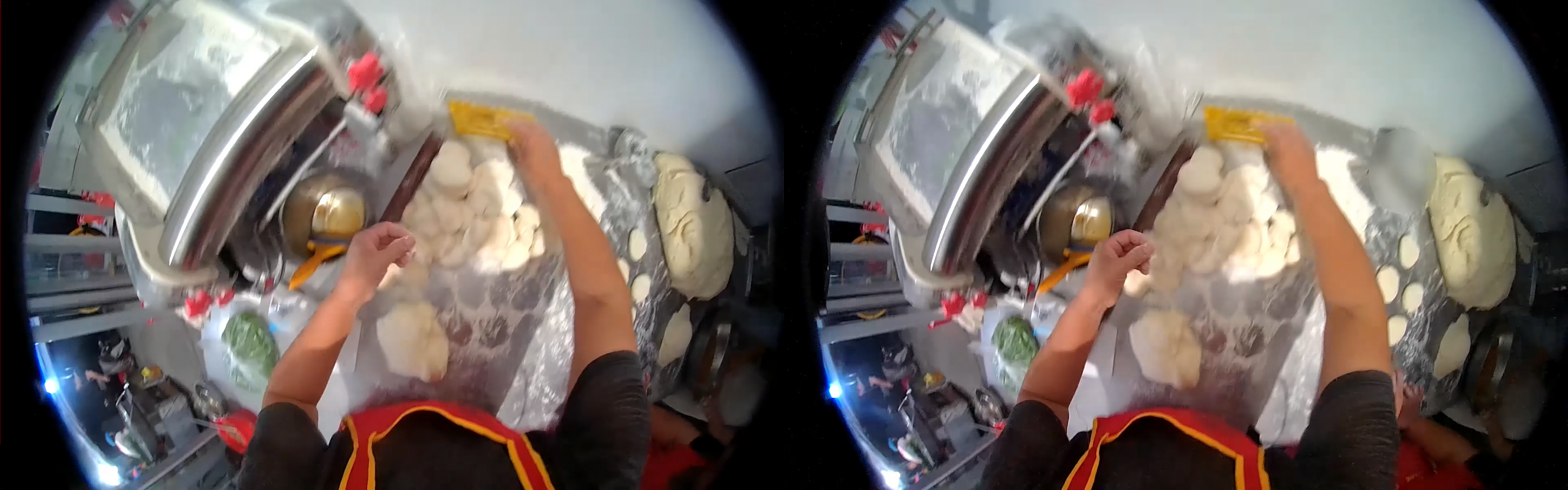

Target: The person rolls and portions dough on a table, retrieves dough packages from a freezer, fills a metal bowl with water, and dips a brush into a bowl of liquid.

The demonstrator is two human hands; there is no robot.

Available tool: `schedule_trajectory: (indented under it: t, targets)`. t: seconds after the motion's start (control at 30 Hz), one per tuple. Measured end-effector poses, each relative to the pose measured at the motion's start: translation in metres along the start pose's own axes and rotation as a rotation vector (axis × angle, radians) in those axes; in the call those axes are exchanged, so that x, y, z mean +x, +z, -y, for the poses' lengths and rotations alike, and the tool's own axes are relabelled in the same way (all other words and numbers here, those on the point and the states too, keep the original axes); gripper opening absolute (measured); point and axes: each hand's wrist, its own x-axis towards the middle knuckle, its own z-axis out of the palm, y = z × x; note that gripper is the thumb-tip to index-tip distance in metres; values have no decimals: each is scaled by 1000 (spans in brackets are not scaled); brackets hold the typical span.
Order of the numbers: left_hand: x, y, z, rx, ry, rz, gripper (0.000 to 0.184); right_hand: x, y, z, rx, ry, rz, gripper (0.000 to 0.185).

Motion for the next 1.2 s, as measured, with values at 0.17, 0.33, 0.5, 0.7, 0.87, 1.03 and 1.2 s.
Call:
schedule_trajectory:
  t: [0.17,0.33,0.5,0.7,0.87,1.03,1.2]
  targets:
    - [-86,-32,28,350,-99,-48,14,-45,-40,60,374,279,-214,38]
    - [-105,-30,84,904,403,-81,32,-132,-58,159,824,605,-172,30]
    - [-98,-19,125,837,460,-348,54,-223,-19,234,778,588,336,37]
    - [-100,-10,91,867,259,136,45,-217,-8,260,1081,981,294,46]
    - [-156,13,118,876,782,89,37,-265,-31,304,417,585,-181,32]
    - [-180,-1,117,560,653,176,35,-292,-18,324,484,693,-161,19]
    - [-161,7,116,647,628,91,29,-289,-27,336,498,632,-226,20]
